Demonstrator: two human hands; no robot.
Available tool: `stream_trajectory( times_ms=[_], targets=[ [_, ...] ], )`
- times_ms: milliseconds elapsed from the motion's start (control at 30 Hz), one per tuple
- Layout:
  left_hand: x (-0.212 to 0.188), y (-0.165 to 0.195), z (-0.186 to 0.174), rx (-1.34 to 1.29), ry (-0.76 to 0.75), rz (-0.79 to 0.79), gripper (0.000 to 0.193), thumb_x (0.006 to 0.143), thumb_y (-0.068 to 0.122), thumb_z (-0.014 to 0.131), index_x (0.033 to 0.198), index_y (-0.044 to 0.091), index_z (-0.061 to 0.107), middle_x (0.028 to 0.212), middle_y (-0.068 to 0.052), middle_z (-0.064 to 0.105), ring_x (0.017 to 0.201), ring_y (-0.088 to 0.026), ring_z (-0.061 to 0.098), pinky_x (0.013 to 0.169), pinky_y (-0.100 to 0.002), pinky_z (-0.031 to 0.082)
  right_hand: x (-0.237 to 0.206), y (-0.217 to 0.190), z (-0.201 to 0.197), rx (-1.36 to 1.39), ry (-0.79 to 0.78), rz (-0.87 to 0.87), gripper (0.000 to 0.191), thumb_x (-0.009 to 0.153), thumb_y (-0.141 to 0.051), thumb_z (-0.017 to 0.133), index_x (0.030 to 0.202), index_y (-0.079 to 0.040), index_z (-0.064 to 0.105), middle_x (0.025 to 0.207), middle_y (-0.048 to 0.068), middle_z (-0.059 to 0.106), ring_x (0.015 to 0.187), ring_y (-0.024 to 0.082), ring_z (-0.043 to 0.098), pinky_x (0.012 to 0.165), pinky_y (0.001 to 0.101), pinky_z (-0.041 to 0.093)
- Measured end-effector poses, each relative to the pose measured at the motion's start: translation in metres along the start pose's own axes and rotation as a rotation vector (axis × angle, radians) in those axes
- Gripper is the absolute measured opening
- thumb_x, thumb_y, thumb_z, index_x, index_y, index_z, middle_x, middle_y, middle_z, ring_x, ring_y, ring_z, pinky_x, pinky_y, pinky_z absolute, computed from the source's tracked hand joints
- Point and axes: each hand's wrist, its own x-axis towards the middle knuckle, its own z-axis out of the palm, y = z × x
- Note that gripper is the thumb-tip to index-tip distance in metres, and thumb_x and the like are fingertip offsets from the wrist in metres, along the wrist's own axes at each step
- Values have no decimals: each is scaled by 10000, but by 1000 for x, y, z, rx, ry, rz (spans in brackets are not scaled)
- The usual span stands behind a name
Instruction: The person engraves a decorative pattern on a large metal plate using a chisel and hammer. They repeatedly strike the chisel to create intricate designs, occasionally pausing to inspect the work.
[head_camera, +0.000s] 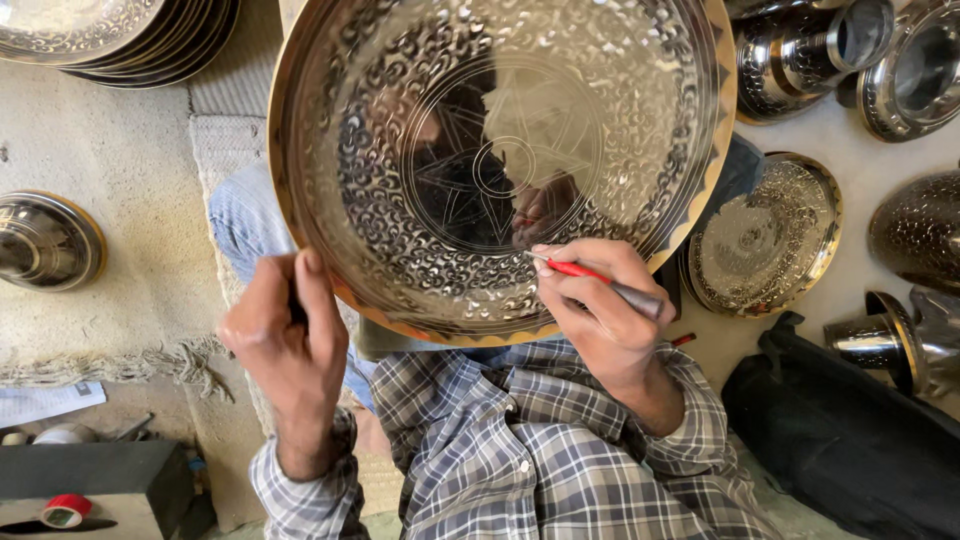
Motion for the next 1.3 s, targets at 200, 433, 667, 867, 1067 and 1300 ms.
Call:
stream_trajectory(
  times_ms=[200,433,667,867,1067,1300],
  targets=[
    [-54,4,8,-169,-210,27,434,1091,209,534,673,93,550,529,19,434,436,-66,273,391,-286,180,1,5,6,-44,31,-14,195,856,137,843,915,42,683,1083,131,668,1005,257,772,852,308,676],
    [-38,-11,6,18,-8,2,476,1107,181,541,648,61,502,525,-6,406,431,-78,290,400,-312,195,5,6,14,-74,100,-12,206,865,162,839,925,38,686,1096,122,666,1004,251,774,825,295,659],
    [-23,8,17,-52,87,-38,445,1162,138,514,746,-12,464,608,-52,357,525,-122,301,489,-353,209,4,6,18,-93,129,12,226,852,169,852,919,39,679,1114,132,661,1005,249,781,808,291,634],
    [-19,10,19,-61,109,-37,437,1151,129,515,745,-28,480,609,-63,358,531,-129,305,493,-358,218,4,7,20,-84,137,17,233,849,178,847,910,45,666,1124,141,660,1001,243,782,796,280,640],
    [-22,7,20,-85,113,-30,455,1165,144,517,744,-22,459,617,-58,356,508,-117,302,498,-354,219,3,7,21,-96,134,16,240,850,173,854,912,42,662,1124,136,666,998,239,782,797,279,639],
    [-22,-2,23,-94,131,1,501,1154,167,515,683,15,438,576,-26,338,519,-107,269,471,-346,171,4,9,22,-125,143,-16,234,845,148,868,905,33,673,1112,135,680,983,226,768,778,275,645]
  ],
)
